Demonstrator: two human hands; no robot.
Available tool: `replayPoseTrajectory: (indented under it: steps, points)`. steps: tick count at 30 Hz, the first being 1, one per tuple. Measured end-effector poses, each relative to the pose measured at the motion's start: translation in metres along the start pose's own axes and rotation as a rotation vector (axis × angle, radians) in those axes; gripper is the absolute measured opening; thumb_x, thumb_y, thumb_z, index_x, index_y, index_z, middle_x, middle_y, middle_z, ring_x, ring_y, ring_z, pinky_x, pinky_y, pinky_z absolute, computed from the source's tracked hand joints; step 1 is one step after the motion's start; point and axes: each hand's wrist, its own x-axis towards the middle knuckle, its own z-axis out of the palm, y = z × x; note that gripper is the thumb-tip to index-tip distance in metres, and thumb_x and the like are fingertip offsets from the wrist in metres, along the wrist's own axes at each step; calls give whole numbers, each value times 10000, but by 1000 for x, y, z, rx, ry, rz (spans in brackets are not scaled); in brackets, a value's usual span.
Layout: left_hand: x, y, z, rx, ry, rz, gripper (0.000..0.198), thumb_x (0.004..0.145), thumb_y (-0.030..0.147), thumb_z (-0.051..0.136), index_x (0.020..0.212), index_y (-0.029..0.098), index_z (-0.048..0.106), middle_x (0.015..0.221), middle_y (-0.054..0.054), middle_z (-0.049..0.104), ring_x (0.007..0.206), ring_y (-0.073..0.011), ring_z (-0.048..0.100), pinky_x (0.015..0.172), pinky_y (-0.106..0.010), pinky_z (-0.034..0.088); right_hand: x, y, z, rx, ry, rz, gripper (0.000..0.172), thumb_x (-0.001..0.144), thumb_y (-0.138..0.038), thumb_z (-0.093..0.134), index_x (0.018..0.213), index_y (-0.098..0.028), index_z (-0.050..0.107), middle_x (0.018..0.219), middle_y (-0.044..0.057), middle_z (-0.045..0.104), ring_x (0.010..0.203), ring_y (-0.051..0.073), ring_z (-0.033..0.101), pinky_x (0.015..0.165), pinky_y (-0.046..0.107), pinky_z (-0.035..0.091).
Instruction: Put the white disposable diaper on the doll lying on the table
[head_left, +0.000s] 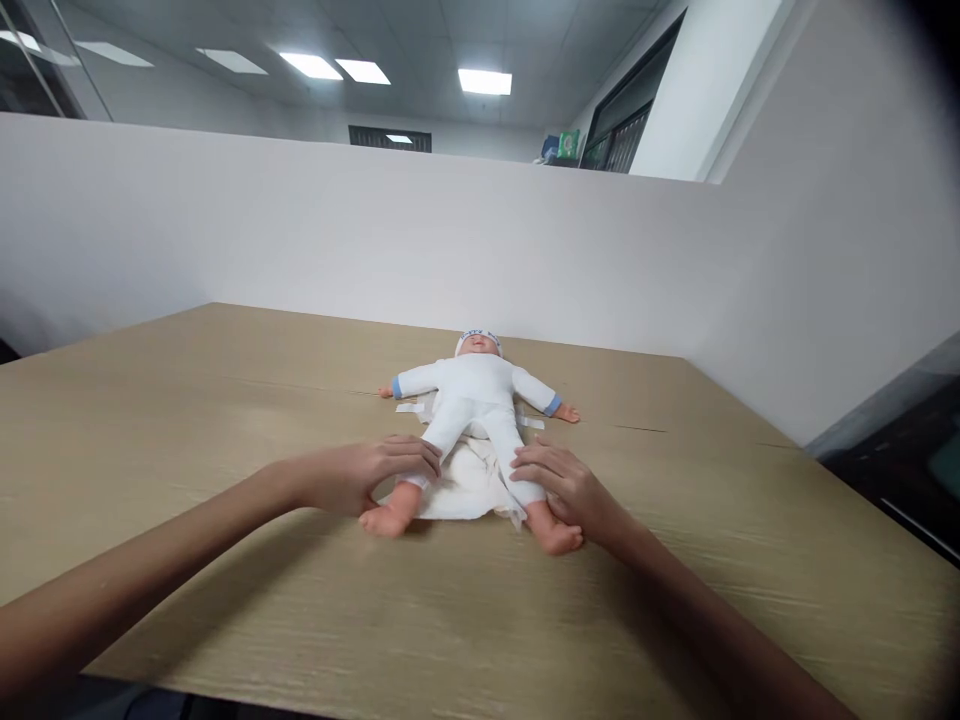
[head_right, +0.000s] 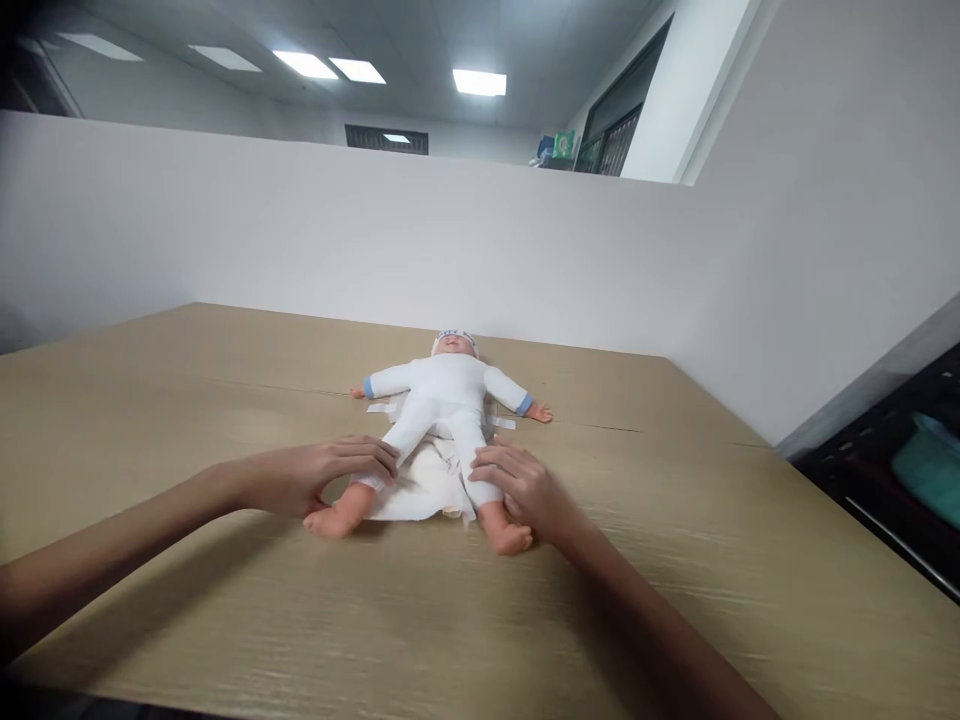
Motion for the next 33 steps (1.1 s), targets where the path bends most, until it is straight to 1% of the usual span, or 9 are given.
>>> replayPoseTrajectory:
  steps: [4, 12, 16, 18, 21, 23, 26, 30, 33]
  points:
    - [-3, -4, 6, -10, -9, 13, 826, 619, -58, 648, 1398, 205, 574, 1474, -148, 594, 1396, -333, 546, 1144, -480, 494, -2, -1, 2, 1, -36, 24, 479, 916, 31, 436, 1220, -245, 684, 1277, 66, 741, 1288, 207, 668, 1185, 517, 486]
    - [0, 6, -4, -85, -18, -45, 812, 653, -60, 646, 1404, 241, 585, 1494, -141, 590, 1392, -342, 562, 1137, -501, 510, 24, -32, -33, 98, -208, 225, 400, 1068, -241, 466, 1454, -288, 559, 1320, 80, 700, 1239, 251, 649, 1198, 552, 430]
    - [1, 7, -4, -103, -11, -49, 777, 674, -40, 658, 1395, 238, 586, 1502, -143, 582, 1408, -347, 546, 1155, -511, 497, 38, -55, -26, -104, -324, 168, 490, 912, -436, 716, 1346, -219, 646, 1121, 130, 650, 1106, 344, 600, 1005, 568, 514]
    - [1, 6, -2, -116, -10, -45, 776, 677, -47, 640, 1399, 233, 580, 1506, -146, 574, 1415, -341, 537, 1166, -506, 487, 40, -61, -18, -175, -341, 180, 354, 895, -396, 726, 1185, -196, 687, 1067, 127, 629, 1058, 340, 584, 924, 523, 533]
    - [0, 6, 1, -129, -6, -52, 792, 660, -71, 608, 1394, 225, 577, 1503, -144, 569, 1419, -330, 530, 1170, -496, 485, 36, -62, -8, -234, -361, 228, 136, 886, -183, 678, 1021, -198, 668, 1079, 118, 634, 1026, 313, 588, 849, 457, 539]
    - [-3, 5, 3, -125, 3, -56, 787, 652, -91, 581, 1376, 219, 584, 1500, -141, 569, 1428, -326, 521, 1172, -493, 482, 31, -58, -3, -224, -339, 250, 254, 808, -40, 639, 1003, -203, 650, 1111, 116, 650, 1021, 301, 594, 835, 432, 535]
    - [-9, 4, 9, -137, 22, -49, 750, 684, -99, 572, 1361, 222, 593, 1474, -144, 589, 1421, -325, 528, 1158, -497, 495, 25, -54, 0, -145, -225, 298, 368, 774, 29, 568, 1040, -215, 638, 1179, 110, 676, 1045, 284, 599, 861, 411, 517]
    - [-18, 9, 20, -177, 40, -40, 632, 796, 29, 691, 1382, 238, 579, 1436, -144, 620, 1431, -346, 521, 1162, -525, 490, 24, -58, -3, -11, -142, 380, 335, 798, 28, 513, 996, -217, 625, 1002, 64, 688, 918, 252, 577, 771, 369, 459]
    - [-27, 19, 27, -182, 35, -53, 689, 799, 112, 746, 1440, 239, 529, 1455, -143, 613, 1445, -353, 508, 1179, -509, 482, 25, -67, -7, 46, -104, 438, 234, 850, -8, 501, 884, -219, 597, 827, 37, 625, 805, 235, 522, 679, 355, 378]
